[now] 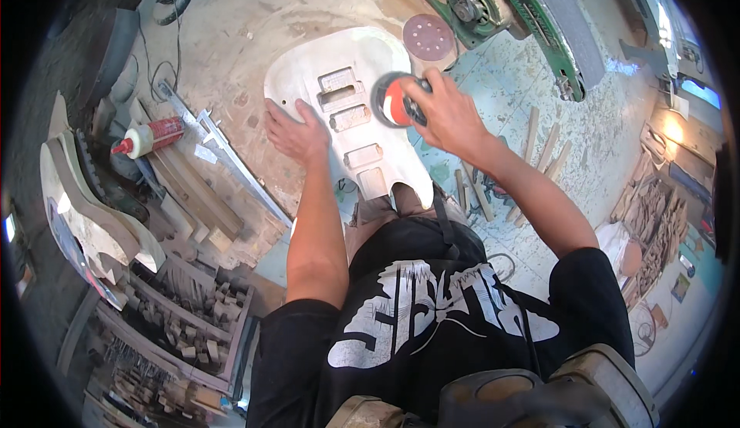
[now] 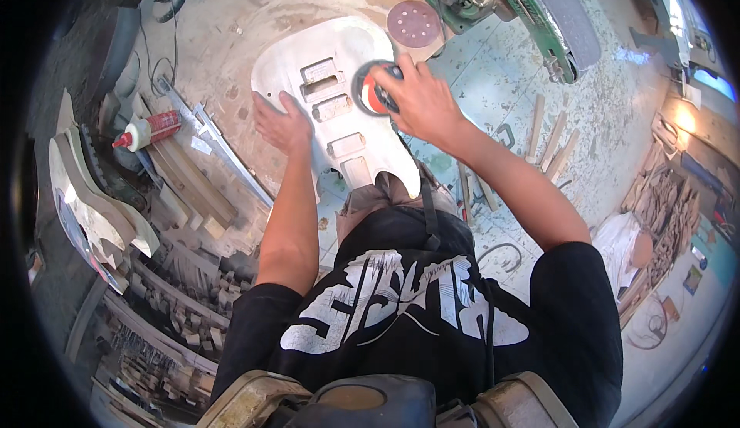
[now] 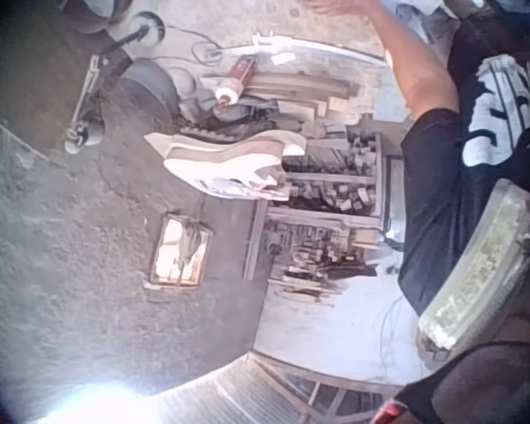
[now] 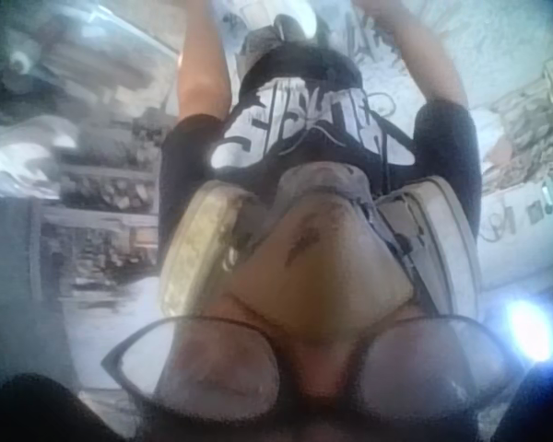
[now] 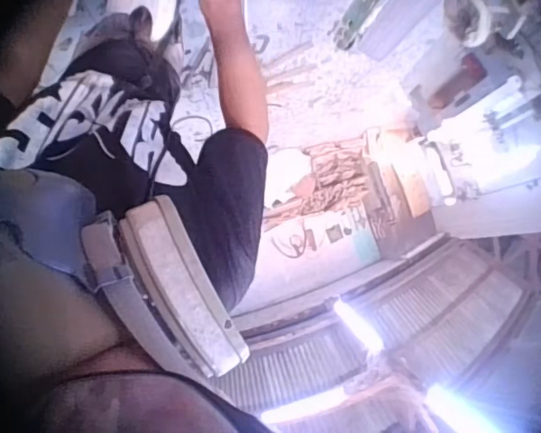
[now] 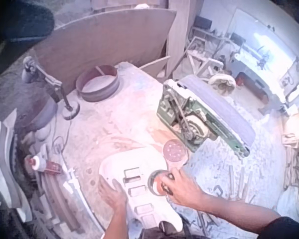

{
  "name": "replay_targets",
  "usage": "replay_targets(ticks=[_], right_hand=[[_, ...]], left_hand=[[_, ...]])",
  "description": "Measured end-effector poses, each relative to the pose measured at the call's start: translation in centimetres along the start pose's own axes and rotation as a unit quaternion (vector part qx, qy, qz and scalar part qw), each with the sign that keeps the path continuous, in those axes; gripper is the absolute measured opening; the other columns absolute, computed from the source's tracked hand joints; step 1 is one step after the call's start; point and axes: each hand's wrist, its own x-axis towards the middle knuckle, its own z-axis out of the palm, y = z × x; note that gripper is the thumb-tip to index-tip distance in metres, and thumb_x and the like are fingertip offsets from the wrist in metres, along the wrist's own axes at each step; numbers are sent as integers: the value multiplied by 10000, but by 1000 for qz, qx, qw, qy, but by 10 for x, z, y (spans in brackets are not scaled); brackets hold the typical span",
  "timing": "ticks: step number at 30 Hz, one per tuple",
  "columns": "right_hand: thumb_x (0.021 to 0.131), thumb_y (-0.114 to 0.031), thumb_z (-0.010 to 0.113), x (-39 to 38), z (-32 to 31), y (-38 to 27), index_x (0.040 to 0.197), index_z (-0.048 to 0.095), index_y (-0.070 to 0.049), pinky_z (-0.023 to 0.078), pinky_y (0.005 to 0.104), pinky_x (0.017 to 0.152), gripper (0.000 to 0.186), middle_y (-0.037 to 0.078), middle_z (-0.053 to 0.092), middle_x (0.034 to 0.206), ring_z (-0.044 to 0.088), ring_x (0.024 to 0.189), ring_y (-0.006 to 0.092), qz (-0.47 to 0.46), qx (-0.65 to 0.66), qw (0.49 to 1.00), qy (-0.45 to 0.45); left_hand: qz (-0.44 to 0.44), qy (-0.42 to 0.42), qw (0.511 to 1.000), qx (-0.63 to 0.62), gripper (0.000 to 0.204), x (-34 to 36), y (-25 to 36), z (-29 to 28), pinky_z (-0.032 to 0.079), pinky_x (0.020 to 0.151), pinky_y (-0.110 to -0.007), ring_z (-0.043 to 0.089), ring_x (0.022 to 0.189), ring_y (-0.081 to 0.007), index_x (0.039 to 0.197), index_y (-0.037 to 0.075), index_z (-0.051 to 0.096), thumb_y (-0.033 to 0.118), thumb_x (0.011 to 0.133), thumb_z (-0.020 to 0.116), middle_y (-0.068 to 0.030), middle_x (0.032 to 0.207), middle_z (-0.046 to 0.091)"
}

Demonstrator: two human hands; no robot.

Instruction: The person sands the surface and edges of a wooden electric guitar body using a handheld orbital sander.

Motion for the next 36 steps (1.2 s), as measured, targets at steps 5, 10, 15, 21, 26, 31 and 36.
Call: replay_targets(ticks=[5, 10, 15, 21, 26, 31, 36], right_hand=[[812, -135, 844, -32, 1, 14, 1405, 539, -185, 614, 542, 793, 668, 174, 525, 1253, 657, 1097, 423, 56, 20, 998, -28], [834, -181, 856, -23, -2, 22, 1409, 543, -181, 611, 536, 797, 655, 178, 530, 1277, 662, 1101, 424, 74, 7, 997, -14], [849, -199, 857, -12, -6, 21, 1425, 540, -181, 604, 541, 799, 658, 181, 529, 1268, 670, 1093, 428, 63, -11, 998, -15], [870, -224, 852, -22, -6, 30, 1432, 533, -179, 606, 537, 804, 648, 183, 524, 1265, 677, 1084, 435, 91, 1, 996, -14], [866, -236, 857, -2, -10, 18, 1418, 546, -181, 607, 544, 818, 636, 183, 523, 1269, 674, 1098, 439, 61, -15, 998, -22], [863, -236, 862, -19, -7, 39, 1432, 537, -185, 609, 536, 827, 658, 186, 521, 1274, 674, 1102, 437, 93, -25, 995, -33], [854, -217, 863, -5, -10, 30, 1441, 528, -186, 610, 534, 831, 676, 192, 518, 1284, 671, 1117, 440, 88, -9, 996, -22]], left_hand=[[-8, -7, 1000, 2, 749, -1, 3, -1, 332, 1229, -583, 428, 1472, -449, 1680, 122, 376, 519, 1068, 546, -235, 1609, 482], [-9, -5, 1000, 4, 748, -1, 5, -1, 339, 1222, -583, 428, 1471, -449, 1677, 120, 384, 522, 1067, 544, -243, 1595, 492], [-4, 2, 1000, -1, 746, 0, 1, -1, 339, 1224, -575, 430, 1470, -447, 1674, 116, 387, 513, 1064, 550, -243, 1599, 492], [-13, -16, 1000, 1, 742, -1, 9, -5, 344, 1216, -582, 421, 1474, -451, 1659, 71, 396, 471, 1055, 557, -258, 1605, 463], [-14, -21, 1000, 2, 739, 0, 6, -6, 331, 1226, -580, 409, 1483, -449, 1659, 68, 394, 467, 1058, 552, -263, 1610, 454], [-6, -17, 1000, -12, 739, -1, 11, -5, 328, 1228, -578, 413, 1481, -451, 1660, 68, 393, 466, 1058, 552, -271, 1614, 453], [9, 9, 1000, 9, 738, 0, 6, -3, 344, 1220, -561, 460, 1446, -451, 1653, 67, 407, 480, 1062, 567, -260, 1565, 522]])
